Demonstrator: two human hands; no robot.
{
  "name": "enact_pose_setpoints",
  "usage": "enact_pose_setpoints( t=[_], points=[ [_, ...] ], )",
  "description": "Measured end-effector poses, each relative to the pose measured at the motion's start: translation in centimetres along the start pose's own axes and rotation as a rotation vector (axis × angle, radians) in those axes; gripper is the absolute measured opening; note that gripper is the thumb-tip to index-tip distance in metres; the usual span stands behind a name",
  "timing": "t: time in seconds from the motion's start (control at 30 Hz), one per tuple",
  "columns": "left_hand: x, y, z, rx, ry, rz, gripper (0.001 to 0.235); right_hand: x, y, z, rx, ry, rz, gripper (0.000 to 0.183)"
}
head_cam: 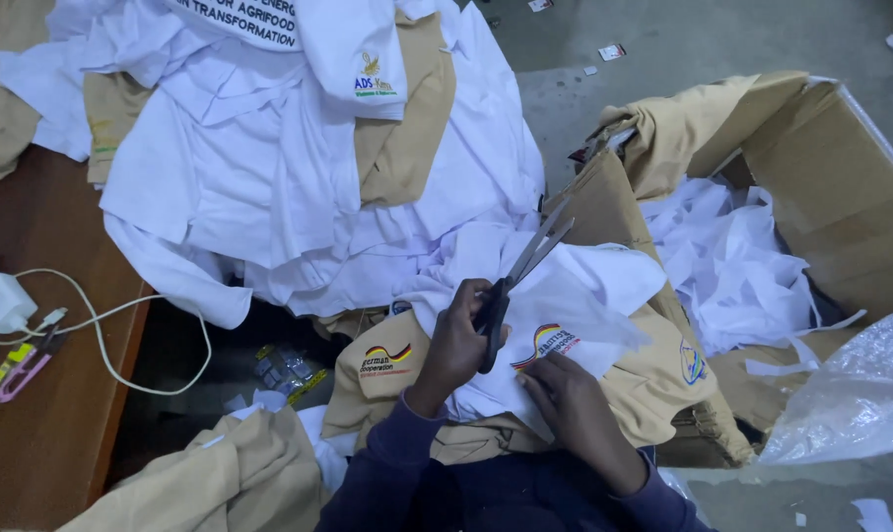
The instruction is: Trimming excess fabric and threads from shirts using scissors in a factory setting.
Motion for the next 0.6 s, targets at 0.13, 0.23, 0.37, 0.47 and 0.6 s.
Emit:
enact_pose_setpoints(
  t=[0.13, 0.23, 0.37, 0.47, 0.6],
  points=[
    [-0.2, 2.0, 0.6, 0.024, 0.224, -0.211, 0.049, 1.5, 0.3, -2.0, -0.13, -0.125, 0.054, 0.021],
    [-0.9, 3.8, 1.9, 0.036, 0.211, -0.257, 0.048, 1.6, 0.9, -3.6, -0.242, -0.435, -0.031, 0.031],
    [-1.6, 4.6, 1.1, 0.152, 0.33, -0.469, 0.051, 0.8, 1.2, -2.9, -0.35, -0.364, 0.008, 0.077],
    [-2.1, 4.8, 0.1, 0.085, 0.404, -0.63, 0.052, 0.2, 1.7, -2.5, -0.396, -0.336, 0.095, 0.059],
    [-0.3, 6.4, 1.8, -0.028, 0.282, -0.46, 0.054, -0.4, 2.4, -1.3, -0.462, -0.473, 0.123, 0.037]
  ],
)
Point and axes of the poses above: each hand's wrist, its own y-axis away from the middle knuckle, its own x-axis out of the back of the hand, z = x × y, the point moved 3 cm from there along -y, towards the middle knuckle, and after that the axes turned 11 degrees about x, right-handed, at the moved point
